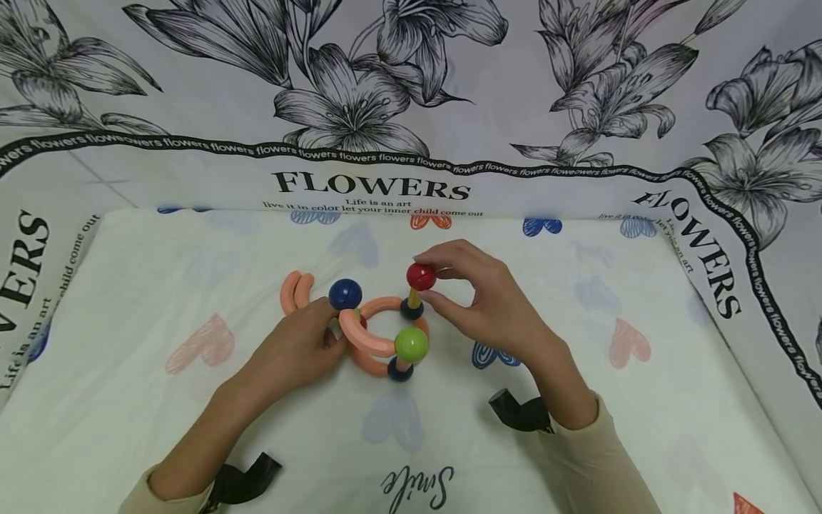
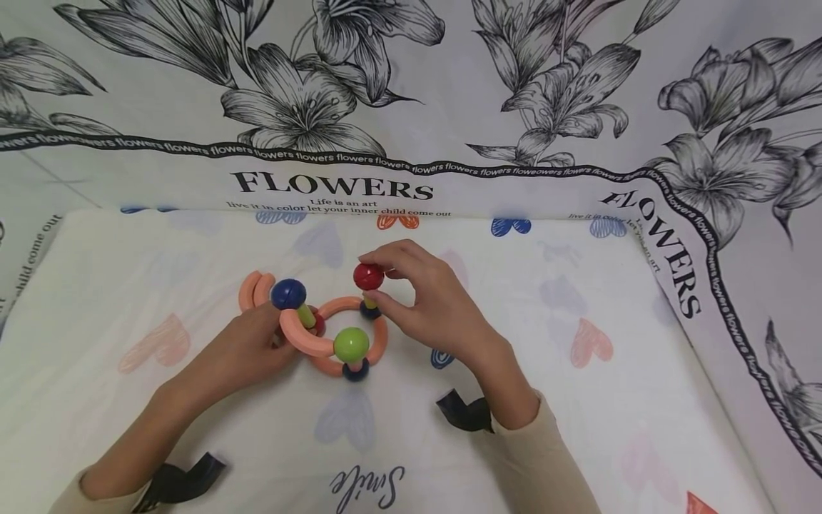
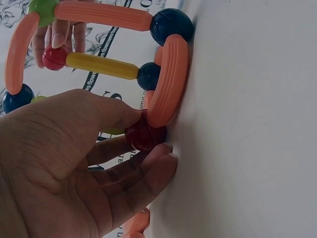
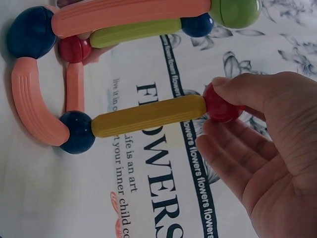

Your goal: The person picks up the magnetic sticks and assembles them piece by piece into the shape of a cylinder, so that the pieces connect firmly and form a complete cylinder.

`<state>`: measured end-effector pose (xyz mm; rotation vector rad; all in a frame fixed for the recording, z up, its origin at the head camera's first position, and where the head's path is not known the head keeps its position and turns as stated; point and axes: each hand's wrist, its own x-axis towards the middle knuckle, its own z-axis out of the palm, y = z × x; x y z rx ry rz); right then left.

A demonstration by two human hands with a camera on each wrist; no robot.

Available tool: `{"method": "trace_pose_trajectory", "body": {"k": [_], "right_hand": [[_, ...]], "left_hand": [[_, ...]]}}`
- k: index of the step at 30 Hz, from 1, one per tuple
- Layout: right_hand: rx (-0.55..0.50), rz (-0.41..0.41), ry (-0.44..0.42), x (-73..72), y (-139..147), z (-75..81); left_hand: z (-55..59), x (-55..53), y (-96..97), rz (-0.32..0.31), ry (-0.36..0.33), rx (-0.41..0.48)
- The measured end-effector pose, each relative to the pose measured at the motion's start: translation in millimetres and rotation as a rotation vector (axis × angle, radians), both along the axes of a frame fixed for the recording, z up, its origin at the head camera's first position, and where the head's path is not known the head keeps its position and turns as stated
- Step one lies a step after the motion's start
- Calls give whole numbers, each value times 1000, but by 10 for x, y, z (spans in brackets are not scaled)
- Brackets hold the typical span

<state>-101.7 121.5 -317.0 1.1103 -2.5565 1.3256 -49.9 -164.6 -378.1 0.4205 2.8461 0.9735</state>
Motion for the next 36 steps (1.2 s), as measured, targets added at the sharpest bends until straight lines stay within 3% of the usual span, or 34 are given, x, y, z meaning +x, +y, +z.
{"method": "trace_pose_trajectory", "body": {"k": [19,29,36], "right_hand": [[6,-19,-7,21,18,32],[75,-57,29,25,73,70],[155,-129,-5,43,179,102]], "left_hand": [[3,4,-7,9,-19,0],[7,1,-7,18,-50,2],[2,-6,-4,-1,-28,-10]]}}
